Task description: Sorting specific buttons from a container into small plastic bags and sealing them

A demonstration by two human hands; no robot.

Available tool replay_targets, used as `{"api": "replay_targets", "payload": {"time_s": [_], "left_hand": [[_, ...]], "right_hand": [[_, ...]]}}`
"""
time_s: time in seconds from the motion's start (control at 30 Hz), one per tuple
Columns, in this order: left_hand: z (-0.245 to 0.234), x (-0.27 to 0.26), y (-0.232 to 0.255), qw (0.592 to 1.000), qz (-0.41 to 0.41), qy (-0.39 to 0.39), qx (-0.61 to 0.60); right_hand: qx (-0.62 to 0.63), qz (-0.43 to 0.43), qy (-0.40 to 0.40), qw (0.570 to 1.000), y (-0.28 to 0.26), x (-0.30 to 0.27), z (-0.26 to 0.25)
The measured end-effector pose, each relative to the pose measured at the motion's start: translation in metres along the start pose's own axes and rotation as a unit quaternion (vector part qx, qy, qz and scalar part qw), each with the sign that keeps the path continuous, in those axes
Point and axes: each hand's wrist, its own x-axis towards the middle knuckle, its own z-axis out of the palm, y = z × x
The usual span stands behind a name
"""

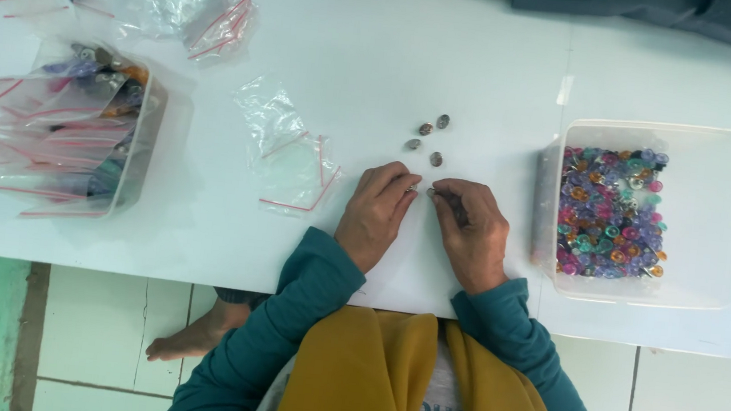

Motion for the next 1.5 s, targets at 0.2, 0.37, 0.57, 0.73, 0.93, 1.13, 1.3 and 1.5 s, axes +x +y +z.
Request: {"api": "replay_targets", "payload": {"time_s": [0.2,0.37,0.57,0.73,0.93,1.13,1.3,1.5], "left_hand": [[-0.014,0.007,0.023,1.000,0.007,0.016,-0.010],[-0.013,0.030,0.063,0.999,0.041,0.003,-0.024],[0.032,0.067,0.112,0.986,0.151,-0.013,-0.073],[0.111,0.097,0.126,0.970,0.221,-0.082,-0.061],[0.167,0.102,0.130,0.942,0.177,-0.102,0.264],[0.181,0.100,0.117,0.926,0.195,-0.162,0.280],[0.185,0.099,0.109,0.935,0.207,-0.187,0.219],[0.178,0.105,0.110,0.943,0.201,-0.191,0.182]], "right_hand": [[0.041,0.002,0.022,0.999,-0.021,0.002,-0.018],[0.044,0.007,0.039,0.998,-0.051,-0.006,-0.066],[-0.036,0.017,0.072,0.997,-0.033,0.000,-0.153],[-0.203,0.025,0.021,0.979,0.044,0.019,-0.205],[-0.324,0.172,-0.113,0.923,0.085,0.033,-0.192],[-0.378,0.193,-0.145,0.894,0.100,0.033,-0.191],[-0.375,0.226,-0.180,0.881,0.113,0.028,-0.192],[-0.278,0.232,-0.100,0.927,0.114,0.025,-0.195]]}}
